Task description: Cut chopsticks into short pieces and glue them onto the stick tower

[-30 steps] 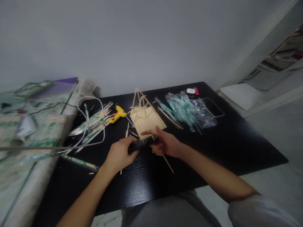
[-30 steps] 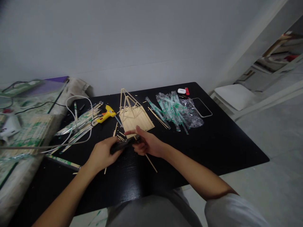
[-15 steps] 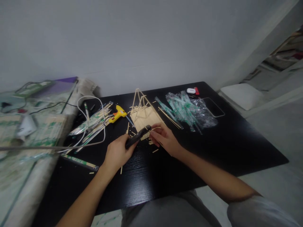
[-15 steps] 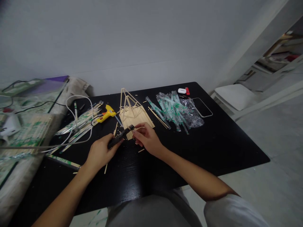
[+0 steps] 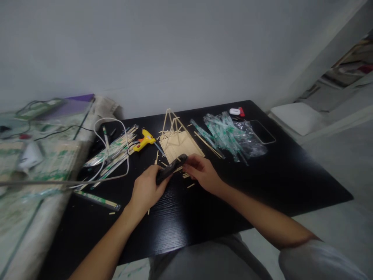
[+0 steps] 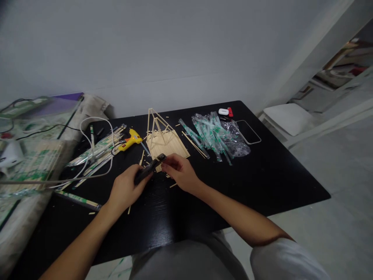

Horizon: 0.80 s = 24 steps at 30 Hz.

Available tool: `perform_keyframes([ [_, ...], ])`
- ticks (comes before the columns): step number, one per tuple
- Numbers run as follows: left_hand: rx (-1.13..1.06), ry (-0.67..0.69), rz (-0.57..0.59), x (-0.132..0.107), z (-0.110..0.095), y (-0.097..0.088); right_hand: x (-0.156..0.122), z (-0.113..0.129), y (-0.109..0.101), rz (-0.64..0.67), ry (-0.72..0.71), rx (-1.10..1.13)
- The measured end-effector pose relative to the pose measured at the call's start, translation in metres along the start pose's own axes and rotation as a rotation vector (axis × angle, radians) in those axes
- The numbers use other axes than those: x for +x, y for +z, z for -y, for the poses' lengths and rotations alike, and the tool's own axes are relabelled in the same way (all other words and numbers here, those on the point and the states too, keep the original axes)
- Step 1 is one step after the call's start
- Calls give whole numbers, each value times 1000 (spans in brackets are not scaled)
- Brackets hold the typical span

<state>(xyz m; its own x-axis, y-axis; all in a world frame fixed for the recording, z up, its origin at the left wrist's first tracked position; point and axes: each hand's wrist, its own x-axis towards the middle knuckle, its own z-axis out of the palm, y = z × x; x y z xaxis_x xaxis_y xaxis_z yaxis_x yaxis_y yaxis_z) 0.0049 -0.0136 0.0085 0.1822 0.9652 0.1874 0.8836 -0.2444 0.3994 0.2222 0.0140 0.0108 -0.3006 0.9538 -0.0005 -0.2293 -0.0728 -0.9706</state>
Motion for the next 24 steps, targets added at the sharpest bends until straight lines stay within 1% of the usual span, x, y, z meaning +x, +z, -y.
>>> perform_keyframes([
  [10, -26, 16, -20, -1, 1, 1, 0, 0, 0, 29, 8, 22],
  [19, -56, 17, -4, 0, 0, -1, 0, 3, -1, 42, 46, 26],
  [24, -96, 15, 10, 0, -2, -2, -2, 6, -1, 69, 48, -13],
])
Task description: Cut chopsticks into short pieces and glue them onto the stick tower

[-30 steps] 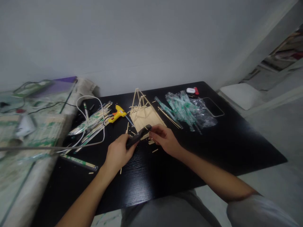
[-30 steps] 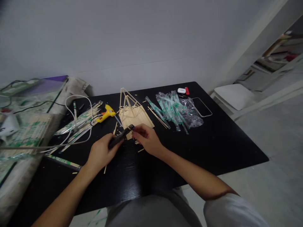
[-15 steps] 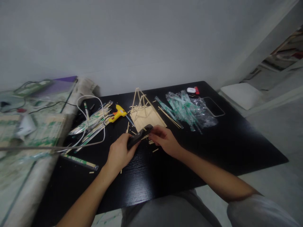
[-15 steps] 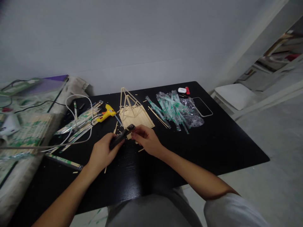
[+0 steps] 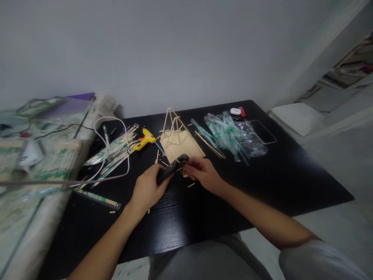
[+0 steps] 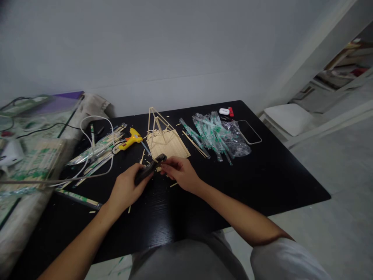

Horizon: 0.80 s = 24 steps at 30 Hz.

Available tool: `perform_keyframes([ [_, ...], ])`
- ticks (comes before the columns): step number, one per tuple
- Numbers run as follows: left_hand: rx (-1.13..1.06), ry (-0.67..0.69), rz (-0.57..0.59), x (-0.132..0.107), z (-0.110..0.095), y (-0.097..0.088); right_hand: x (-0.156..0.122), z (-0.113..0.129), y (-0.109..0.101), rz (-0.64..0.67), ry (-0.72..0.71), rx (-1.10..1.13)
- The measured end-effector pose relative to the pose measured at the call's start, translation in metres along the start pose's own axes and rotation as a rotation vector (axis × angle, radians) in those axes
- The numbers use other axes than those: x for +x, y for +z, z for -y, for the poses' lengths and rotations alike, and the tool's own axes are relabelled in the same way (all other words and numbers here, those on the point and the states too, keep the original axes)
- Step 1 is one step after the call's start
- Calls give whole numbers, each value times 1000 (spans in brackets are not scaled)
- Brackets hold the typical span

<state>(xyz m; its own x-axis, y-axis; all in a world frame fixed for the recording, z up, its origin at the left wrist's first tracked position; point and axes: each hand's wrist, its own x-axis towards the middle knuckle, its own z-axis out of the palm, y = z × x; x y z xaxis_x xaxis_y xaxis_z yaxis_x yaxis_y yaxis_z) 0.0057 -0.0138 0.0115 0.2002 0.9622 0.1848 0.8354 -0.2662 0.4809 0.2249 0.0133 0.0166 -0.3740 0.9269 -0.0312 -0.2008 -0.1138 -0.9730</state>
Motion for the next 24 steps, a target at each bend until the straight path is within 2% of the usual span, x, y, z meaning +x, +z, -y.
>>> perform_keyframes([
  [13, -33, 52, -10, 0, 5, 0, 0, 5, -1, 98, -30, -25],
  [24, -54, 6, 50, 1, 6, -1, -1, 1, 0, 131, 0, 16],
])
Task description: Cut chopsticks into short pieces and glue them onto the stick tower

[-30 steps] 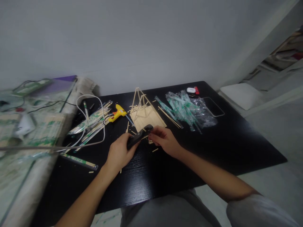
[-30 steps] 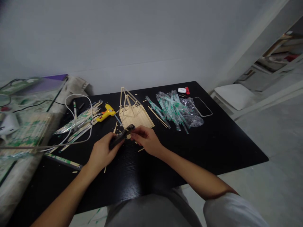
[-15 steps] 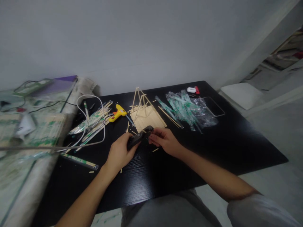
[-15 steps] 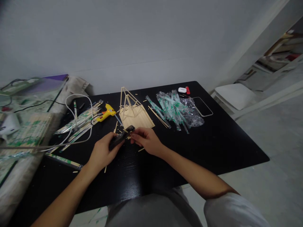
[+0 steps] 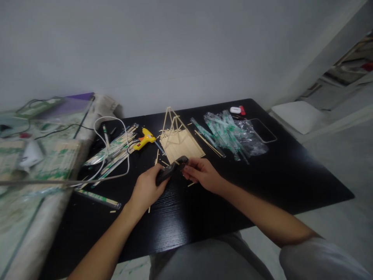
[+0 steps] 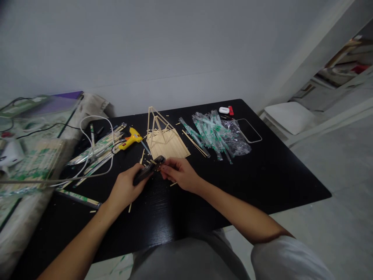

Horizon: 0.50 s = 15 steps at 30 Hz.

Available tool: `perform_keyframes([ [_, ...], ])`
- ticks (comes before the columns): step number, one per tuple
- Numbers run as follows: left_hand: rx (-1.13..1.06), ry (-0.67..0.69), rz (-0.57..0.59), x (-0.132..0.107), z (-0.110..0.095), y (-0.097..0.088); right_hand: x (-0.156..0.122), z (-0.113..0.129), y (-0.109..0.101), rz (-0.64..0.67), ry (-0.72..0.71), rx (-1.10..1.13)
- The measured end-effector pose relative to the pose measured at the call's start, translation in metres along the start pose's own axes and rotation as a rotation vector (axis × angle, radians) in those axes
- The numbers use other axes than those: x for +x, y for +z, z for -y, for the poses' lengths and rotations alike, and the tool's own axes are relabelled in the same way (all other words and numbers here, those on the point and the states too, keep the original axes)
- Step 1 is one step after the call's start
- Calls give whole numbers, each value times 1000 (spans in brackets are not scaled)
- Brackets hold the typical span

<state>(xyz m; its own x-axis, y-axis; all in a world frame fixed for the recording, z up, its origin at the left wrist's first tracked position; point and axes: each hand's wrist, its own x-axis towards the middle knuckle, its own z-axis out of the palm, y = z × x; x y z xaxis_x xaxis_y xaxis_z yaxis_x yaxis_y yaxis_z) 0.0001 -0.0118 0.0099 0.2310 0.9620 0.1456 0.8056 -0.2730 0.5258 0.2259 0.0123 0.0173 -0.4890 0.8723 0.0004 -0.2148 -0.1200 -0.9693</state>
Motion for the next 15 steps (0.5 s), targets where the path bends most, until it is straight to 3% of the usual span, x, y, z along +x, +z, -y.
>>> perform_keyframes([
  [15, 17, -55, 57, 3, -2, -2, 2, -5, -1, -2, 60, 63],
])
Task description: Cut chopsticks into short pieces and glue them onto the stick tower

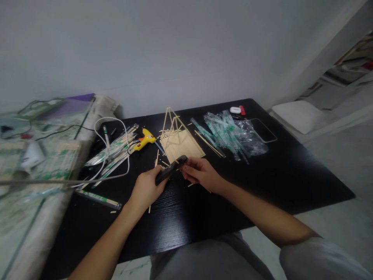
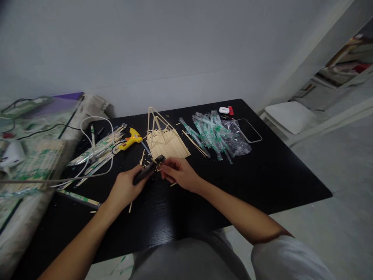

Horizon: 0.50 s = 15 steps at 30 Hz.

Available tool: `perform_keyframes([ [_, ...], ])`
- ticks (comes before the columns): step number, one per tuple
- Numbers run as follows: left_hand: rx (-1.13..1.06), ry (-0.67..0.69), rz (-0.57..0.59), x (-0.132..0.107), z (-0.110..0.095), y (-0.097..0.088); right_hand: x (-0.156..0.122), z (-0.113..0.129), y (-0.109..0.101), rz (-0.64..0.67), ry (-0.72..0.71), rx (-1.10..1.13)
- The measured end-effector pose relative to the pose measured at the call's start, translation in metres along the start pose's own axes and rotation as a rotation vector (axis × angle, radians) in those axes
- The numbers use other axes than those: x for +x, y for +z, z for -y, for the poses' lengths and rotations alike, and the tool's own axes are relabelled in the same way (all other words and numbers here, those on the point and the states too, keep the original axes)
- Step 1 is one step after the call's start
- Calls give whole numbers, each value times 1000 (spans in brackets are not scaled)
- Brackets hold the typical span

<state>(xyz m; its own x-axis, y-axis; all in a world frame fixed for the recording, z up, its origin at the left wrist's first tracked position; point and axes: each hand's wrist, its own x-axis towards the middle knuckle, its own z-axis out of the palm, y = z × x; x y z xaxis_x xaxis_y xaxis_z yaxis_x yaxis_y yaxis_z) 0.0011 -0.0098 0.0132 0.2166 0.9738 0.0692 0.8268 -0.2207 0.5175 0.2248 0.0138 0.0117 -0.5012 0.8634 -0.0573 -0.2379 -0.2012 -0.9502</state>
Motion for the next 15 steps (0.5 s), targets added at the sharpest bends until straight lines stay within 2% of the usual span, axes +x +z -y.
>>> perform_keyframes([
  [6, -30, 10, 30, 1, -1, -10, 0, 3, -7, -40, -118, 3],
  [8, -47, 48, 86, 1, -1, -13, -1, 6, -9, 39, -123, 5],
  [11, -88, 120, 168, 1, -2, -16, -2, 10, -13, 167, -58, 11],
  [15, -96, 134, 188, 0, -2, -15, -1, 11, -15, 221, 6, 59],
])
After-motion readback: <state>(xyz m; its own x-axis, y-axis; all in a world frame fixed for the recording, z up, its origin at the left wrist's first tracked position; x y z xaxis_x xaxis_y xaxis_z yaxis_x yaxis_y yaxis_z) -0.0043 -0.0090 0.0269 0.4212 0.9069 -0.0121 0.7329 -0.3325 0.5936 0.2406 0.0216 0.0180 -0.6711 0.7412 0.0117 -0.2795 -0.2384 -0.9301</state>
